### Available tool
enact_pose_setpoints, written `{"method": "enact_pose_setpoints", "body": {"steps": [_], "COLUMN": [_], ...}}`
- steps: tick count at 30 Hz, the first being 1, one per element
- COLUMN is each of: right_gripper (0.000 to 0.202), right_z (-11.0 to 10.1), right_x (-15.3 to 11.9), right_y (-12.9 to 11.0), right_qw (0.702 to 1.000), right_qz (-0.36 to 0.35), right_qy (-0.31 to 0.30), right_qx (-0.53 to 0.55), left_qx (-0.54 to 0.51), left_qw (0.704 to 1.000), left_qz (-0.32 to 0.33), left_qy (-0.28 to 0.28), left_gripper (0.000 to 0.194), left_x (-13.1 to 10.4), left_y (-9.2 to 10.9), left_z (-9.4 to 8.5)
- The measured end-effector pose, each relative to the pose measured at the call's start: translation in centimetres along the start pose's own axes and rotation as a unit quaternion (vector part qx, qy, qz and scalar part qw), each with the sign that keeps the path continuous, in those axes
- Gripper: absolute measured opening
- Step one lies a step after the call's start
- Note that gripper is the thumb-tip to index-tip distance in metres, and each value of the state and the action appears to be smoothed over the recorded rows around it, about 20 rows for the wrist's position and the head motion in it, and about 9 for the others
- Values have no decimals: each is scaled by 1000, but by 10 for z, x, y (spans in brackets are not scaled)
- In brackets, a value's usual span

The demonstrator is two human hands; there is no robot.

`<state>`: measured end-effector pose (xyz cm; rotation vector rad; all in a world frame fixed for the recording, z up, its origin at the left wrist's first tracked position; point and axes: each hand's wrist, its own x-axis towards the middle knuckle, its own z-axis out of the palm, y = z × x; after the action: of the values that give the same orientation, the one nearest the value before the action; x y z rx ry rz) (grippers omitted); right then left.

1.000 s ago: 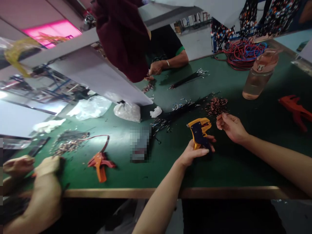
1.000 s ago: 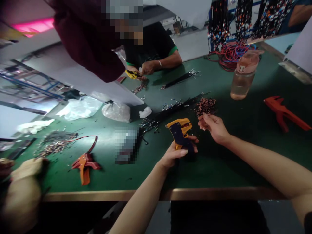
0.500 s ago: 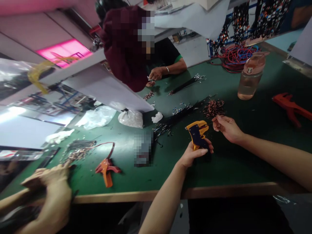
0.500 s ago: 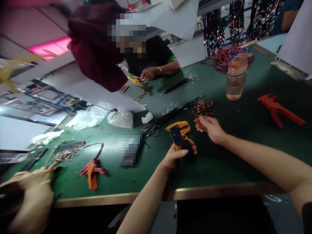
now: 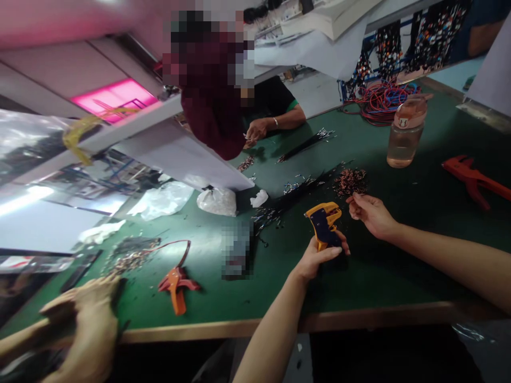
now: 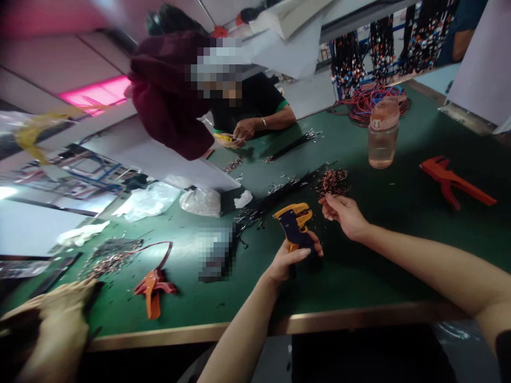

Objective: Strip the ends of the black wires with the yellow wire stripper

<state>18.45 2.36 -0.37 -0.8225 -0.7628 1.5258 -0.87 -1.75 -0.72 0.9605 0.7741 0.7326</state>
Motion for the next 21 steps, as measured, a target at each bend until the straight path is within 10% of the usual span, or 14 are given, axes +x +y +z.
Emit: {"method": "enact_pose_setpoints", "body": {"steps": [21], "right_gripper": [53], "right_z": [0], "right_x": [-2], "right_y": [2], "right_qw": [999], "right_qz": [-23], "right_qy": [4], "right_qx": [-39], "left_qx": [62], "left_qw": [995], "left_qz": [9], "left_qy": [77], "left_gripper": [39], "left_x": [-1], "left_y": [3], "left_z": [17]}}
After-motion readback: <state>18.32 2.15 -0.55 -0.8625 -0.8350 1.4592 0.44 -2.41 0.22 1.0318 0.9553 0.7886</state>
